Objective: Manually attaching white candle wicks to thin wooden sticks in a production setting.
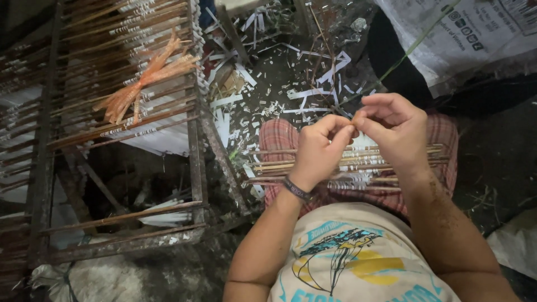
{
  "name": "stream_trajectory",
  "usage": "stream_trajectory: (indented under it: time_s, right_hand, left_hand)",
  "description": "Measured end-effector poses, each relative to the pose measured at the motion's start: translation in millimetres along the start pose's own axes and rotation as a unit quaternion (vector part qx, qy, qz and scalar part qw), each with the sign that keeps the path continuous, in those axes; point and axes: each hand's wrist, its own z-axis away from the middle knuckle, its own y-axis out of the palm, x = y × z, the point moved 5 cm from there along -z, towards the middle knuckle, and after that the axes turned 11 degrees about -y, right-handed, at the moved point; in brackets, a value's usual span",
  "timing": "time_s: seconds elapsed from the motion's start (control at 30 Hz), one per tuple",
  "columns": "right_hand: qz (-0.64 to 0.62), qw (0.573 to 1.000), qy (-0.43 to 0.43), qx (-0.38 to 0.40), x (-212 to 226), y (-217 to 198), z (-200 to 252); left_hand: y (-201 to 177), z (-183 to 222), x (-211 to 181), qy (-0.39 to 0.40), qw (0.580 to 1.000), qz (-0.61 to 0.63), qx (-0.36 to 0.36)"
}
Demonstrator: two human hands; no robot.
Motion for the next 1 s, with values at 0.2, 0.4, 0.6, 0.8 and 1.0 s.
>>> stream_trajectory:
  time_s: [0.2, 0.4, 0.6, 0.8, 1.0]
  right_hand:
    - [0.006, 1.0, 0.002, 0.003, -3.5, 0.8, 1.5]
    - [-0.006, 1.0, 0.002, 0.015, -0.4, 5.6, 1.0]
    - [0.035, 0.999, -0.005, 0.013, -4.8, 2.4, 1.0]
    - [0.004, 1.0, 0.005, 0.003, -10.9, 0.7, 0.6]
    - [-0.008, 1.0, 0.007, 0.007, -10.7, 2.6, -0.6]
  left_hand:
    - [1.3, 1.2, 0.7, -0.012, 1.0, 0.017, -0.004]
    - [1.7, 1.8, 3.2, -0.009, 1.0, 0.017, -0.012]
    - [-4.0, 3.2, -5.2, -0.003, 0.999, 0.032, -0.021]
    - [-4.8, 2.0, -5.9, -0.011, 0.998, 0.049, -0.03]
    - [1.6, 1.0, 3.1, -0.037, 0.998, 0.041, -0.019]
